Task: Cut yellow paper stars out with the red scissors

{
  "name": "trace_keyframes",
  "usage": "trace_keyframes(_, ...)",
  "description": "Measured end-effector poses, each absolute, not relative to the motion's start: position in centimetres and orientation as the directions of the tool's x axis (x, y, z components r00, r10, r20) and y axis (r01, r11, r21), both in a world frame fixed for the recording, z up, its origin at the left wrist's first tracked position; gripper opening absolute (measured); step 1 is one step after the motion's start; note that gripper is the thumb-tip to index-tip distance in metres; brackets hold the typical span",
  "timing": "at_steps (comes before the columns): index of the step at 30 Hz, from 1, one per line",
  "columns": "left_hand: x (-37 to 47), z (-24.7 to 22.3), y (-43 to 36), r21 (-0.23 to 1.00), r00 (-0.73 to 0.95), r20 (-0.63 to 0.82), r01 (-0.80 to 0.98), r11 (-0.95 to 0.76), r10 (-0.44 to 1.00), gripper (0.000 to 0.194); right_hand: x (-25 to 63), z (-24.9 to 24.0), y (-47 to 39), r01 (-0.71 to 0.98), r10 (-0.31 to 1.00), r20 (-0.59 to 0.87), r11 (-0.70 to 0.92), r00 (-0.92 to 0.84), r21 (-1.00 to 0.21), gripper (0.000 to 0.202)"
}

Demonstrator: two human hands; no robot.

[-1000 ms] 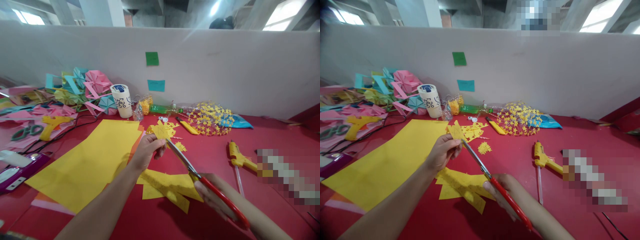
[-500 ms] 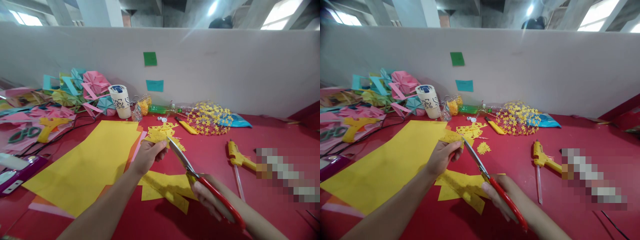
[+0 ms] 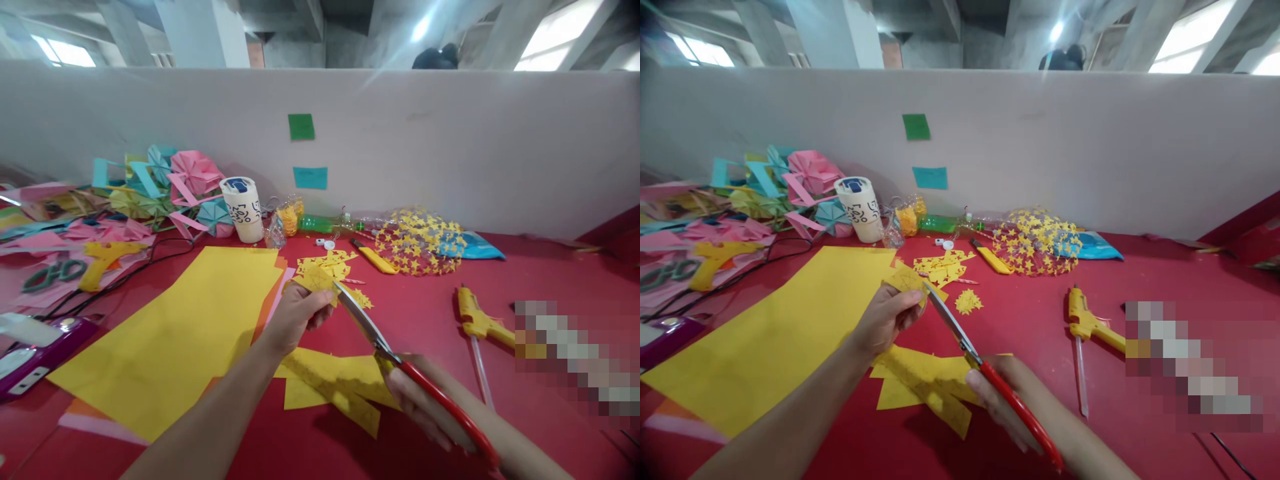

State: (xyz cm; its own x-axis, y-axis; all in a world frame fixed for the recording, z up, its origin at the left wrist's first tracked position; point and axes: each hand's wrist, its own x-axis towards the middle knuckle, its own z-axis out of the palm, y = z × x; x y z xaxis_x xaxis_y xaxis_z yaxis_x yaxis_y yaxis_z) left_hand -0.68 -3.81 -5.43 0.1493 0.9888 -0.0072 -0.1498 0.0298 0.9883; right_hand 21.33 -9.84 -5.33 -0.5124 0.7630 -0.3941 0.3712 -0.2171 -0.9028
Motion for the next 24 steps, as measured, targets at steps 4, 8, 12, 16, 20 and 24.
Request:
trace_keyframes(4, -0.4, -5.8, -3.9, 0.979, 0.158, -0.007, -0.202, 0.039, 0.987, 0.034, 21.3, -6.4, -9.6, 0.330, 0.713, -0.459, -0.326, -0.529, -0.886, 0.051)
trace_keyframes(8, -0.1, -6.3, -4.0, 0.975, 0.138, -0.002, -0.221, 0.033, 0.990, 0.031, 21.4, -7.4, -9.3, 0.308, 0.692, -0.489, -0.380, -0.532, -0.872, 0.049)
trace_keyframes(12, -0.1, -6.5, -4.0, 0.978, 0.127, 0.007, -0.210, 0.020, 0.992, 0.032, 21.7, -7.8, -9.2, 0.300, 0.692, -0.498, -0.398, -0.523, -0.867, 0.049)
trace_keyframes(16, -0.1, -6.5, -3.9, 0.979, 0.134, 0.004, -0.202, 0.023, 0.991, 0.034, 21.6, -7.9, -8.9, 0.320, 0.682, -0.515, -0.404, -0.518, -0.857, 0.049)
trace_keyframes(20, 0.2, -6.6, -4.0, 0.978, 0.108, -0.003, -0.208, 0.026, 0.994, 0.032, 21.3, -8.1, -8.8, 0.288, 0.685, -0.500, -0.409, -0.530, -0.866, 0.050)
trace_keyframes(24, 0.5, -6.6, -4.2, 0.976, 0.079, 0.008, -0.218, 0.009, 0.997, 0.032, 21.2, -8.5, -9.0, 0.271, 0.685, -0.516, -0.440, -0.514, -0.856, 0.050)
